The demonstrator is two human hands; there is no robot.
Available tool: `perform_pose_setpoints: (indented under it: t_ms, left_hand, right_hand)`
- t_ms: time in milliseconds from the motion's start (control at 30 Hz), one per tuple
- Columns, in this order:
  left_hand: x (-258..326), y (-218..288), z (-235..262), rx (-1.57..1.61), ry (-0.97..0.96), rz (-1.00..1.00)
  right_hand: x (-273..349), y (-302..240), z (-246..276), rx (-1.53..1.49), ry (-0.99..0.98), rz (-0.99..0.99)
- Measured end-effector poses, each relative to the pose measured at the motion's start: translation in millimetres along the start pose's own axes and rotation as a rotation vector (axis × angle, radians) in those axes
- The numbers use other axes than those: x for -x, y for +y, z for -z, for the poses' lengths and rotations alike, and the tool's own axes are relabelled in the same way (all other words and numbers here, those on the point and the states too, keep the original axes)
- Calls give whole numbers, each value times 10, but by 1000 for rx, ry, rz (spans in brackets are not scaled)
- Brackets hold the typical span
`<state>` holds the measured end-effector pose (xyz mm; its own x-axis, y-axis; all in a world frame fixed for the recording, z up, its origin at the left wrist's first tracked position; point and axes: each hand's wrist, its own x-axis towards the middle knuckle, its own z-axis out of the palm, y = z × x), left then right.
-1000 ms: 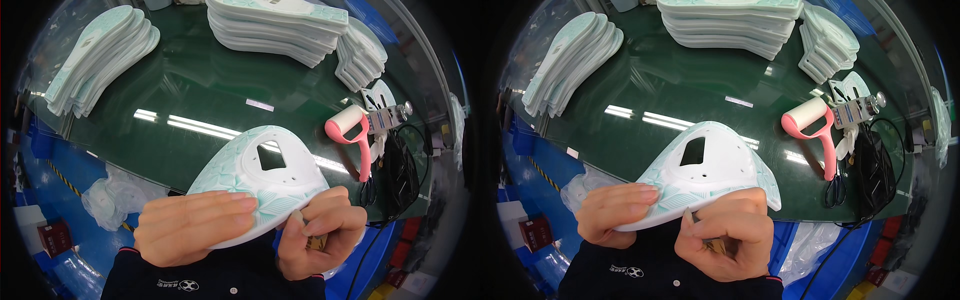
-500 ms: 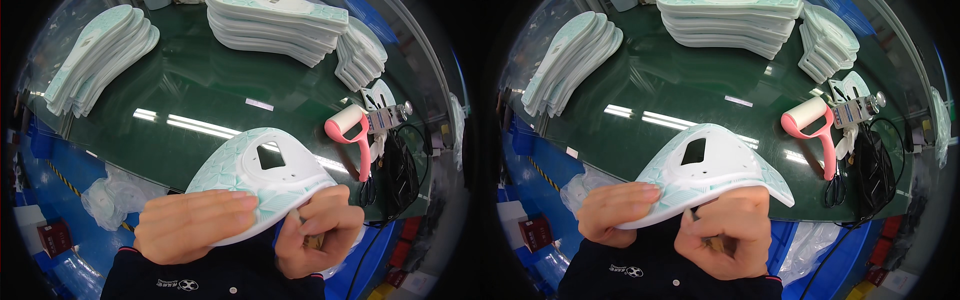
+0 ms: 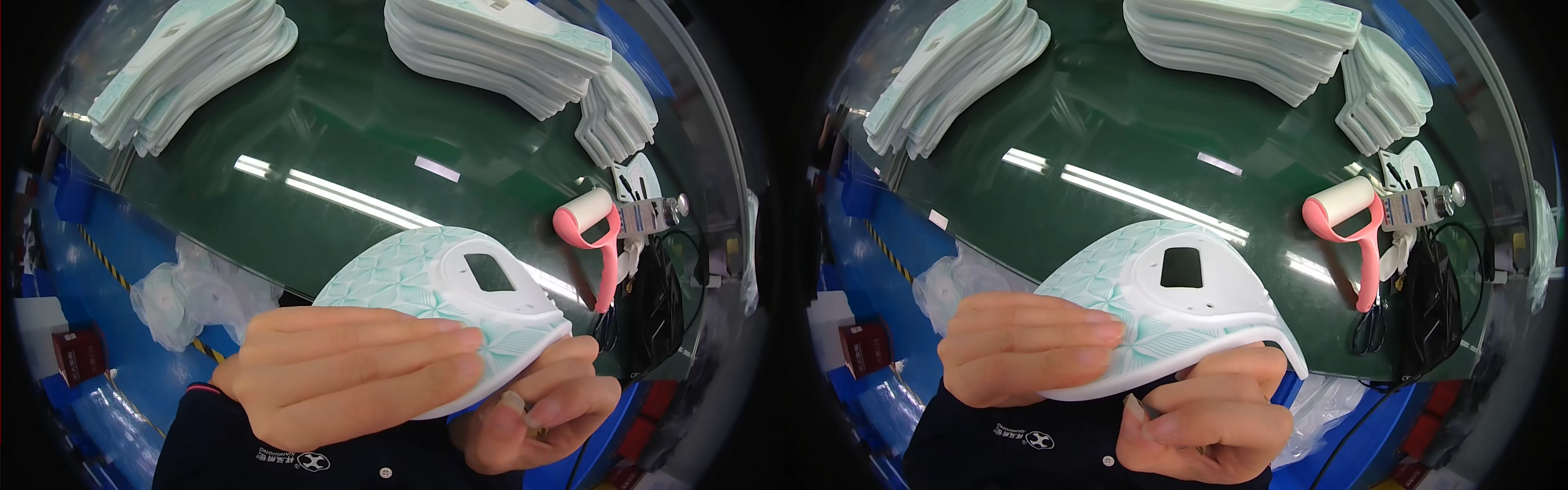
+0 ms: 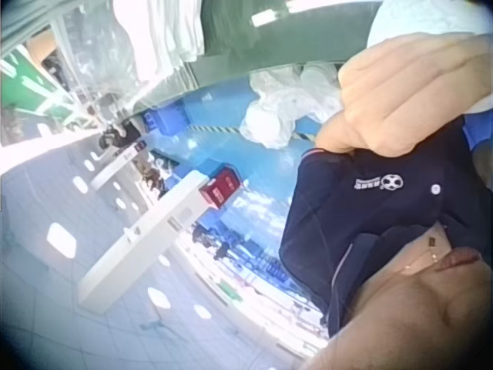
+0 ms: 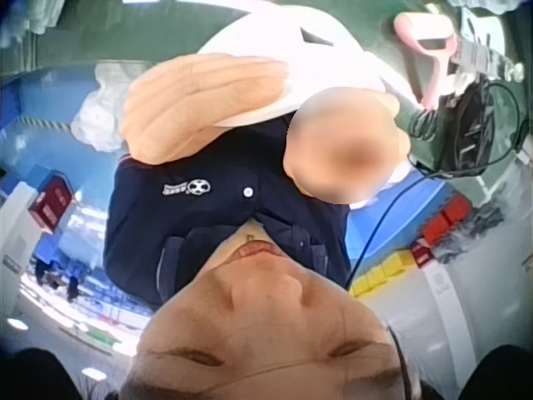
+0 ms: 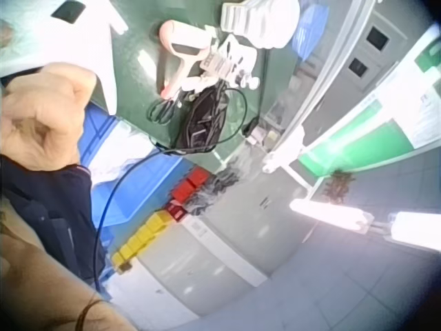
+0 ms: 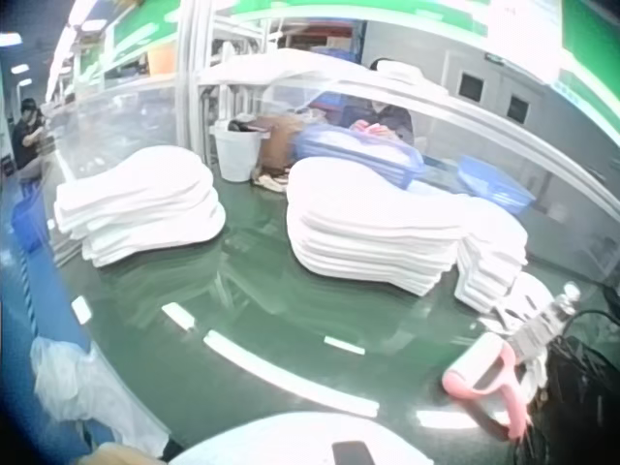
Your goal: The person handles white plastic shoe insoles, inspecting them and removing excess material. They use a small abrasive block to rub the edges and a pink lint roller to clean the surface. Finally, they use scissors to trim the edges of the insoles.
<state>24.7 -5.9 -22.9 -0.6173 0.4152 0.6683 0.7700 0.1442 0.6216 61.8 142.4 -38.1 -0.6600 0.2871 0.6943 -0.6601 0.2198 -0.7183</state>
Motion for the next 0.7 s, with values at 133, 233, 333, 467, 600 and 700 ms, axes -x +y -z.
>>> perform_pose_setpoints:
  t_ms: [133, 233, 333, 467, 600, 700]
  left_hand:
    - [-23, 40, -22, -35, 42, 29]
    - [-46, 45, -16, -69, 16, -1]
    - [-27, 49, -28, -122, 18, -19]
    - [-25, 78, -78, -197, 49, -45]
    - [7, 47, -109, -221, 63, -78]
    - [9, 43, -136, -208, 86, -78]
  right_hand:
    - [46, -20, -28, -17, 33, -30]
    - [46, -68, 31, 22, -79, -19]
    - [-6, -48, 38, -31, -185, 36]
    - [-96, -168, -46, 54, -248, 1]
    - [17, -72, 44, 58, -224, -2]
    - [49, -63, 65, 10, -195, -23]
